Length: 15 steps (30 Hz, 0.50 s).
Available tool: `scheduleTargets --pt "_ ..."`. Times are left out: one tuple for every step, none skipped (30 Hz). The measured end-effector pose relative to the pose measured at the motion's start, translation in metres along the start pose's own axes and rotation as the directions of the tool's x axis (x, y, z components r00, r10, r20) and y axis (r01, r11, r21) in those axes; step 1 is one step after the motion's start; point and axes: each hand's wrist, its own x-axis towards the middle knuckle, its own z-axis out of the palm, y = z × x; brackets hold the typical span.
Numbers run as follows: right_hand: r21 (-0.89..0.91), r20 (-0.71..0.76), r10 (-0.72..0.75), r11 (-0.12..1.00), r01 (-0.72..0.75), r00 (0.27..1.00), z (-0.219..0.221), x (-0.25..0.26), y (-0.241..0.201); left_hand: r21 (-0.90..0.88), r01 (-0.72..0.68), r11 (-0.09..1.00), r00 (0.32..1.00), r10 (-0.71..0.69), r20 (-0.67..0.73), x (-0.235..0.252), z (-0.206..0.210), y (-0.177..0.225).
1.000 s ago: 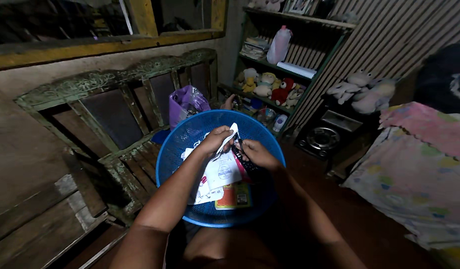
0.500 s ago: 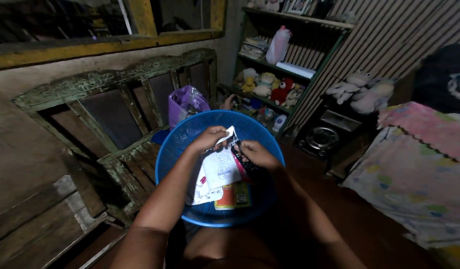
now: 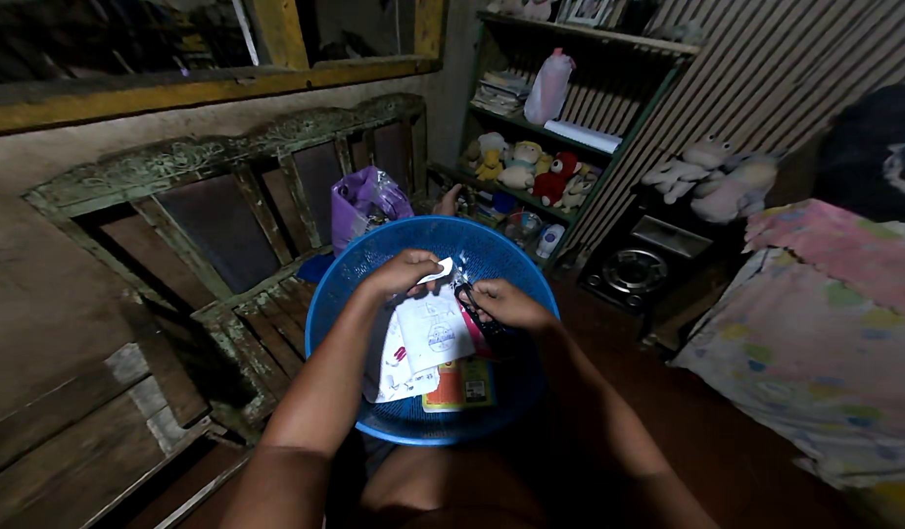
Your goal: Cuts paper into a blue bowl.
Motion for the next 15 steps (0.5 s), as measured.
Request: scheduleTargets --pt "0.003 -0.001 0.004 1.0 -0.004 1.0 0.0 0.0 -0.001 -0.001 0.001 1.0 1.0 -0.001 -0.004 0.0 0.0 0.0" --pt "0.009 -0.008 0.008 1.0 -0.008 1.0 0.001 -0.001 -0.002 -0.003 0.002 1.0 1.0 -0.002 -0.016 0.0 0.0 0.001" --pt "0.016 -0.019 0.011 1.0 -0.011 1.0 0.002 -0.001 -0.003 -0.007 0.0 1.0 0.999 0.0 -0.044 -0.001 0.001 0.002" --pt "0.027 -0.032 0.015 1.0 -0.014 0.999 0.002 -0.002 -0.005 -0.017 -0.008 1.0 0.996 0.006 -0.09 -0.004 0.005 0.005" --pt "0.039 -0.04 0.017 0.999 -0.015 0.999 0.003 -0.003 -0.007 -0.022 -0.017 1.0 0.99 0.014 -0.143 -0.008 0.01 0.01" --pt "0.051 -0.047 0.02 0.999 -0.018 0.999 0.003 -0.003 -0.007 -0.032 -0.032 0.999 0.982 0.025 -0.185 -0.011 0.014 0.011" --pt "0.066 -0.052 0.027 0.998 -0.023 0.998 0.003 -0.003 -0.007 -0.046 -0.049 0.998 0.977 0.038 -0.209 -0.011 0.016 0.007" --pt "0.08 -0.058 0.027 0.997 -0.023 0.998 0.004 -0.002 -0.006 -0.07 -0.058 0.996 0.973 0.04 -0.227 -0.01 0.019 0.005" --pt "0.091 -0.061 0.026 0.996 -0.02 0.998 0.004 -0.002 -0.006 -0.098 -0.061 0.993 0.97 0.036 -0.239 -0.007 0.023 0.005" --pt "0.098 -0.063 0.023 0.995 -0.016 0.998 0.005 -0.001 -0.006 -0.127 -0.063 0.99 0.969 0.03 -0.244 -0.002 0.027 0.004" --pt "0.102 -0.063 0.018 0.995 -0.012 0.998 0.005 -0.001 -0.006 -0.161 -0.068 0.985 0.969 0.027 -0.246 0.004 0.031 0.002" --pt "0.102 -0.064 0.014 0.995 -0.007 0.998 0.005 -0.001 -0.006 -0.185 -0.067 0.98 0.97 0.021 -0.242 0.01 0.034 -0.001" --pt "0.098 -0.068 0.01 0.995 -0.004 0.998 0.005 -0.001 -0.005 -0.203 -0.069 0.977 0.97 0.019 -0.24 0.013 0.037 -0.003" --pt "0.091 -0.069 0.01 0.996 -0.004 0.998 0.005 -0.001 -0.005 -0.219 -0.074 0.973 0.97 0.02 -0.241 0.016 0.04 -0.005" --pt "0.089 -0.071 0.012 0.996 -0.006 0.997 0.005 -0.001 -0.005 -0.23 -0.078 0.97 0.969 0.02 -0.245 0.017 0.042 -0.005"
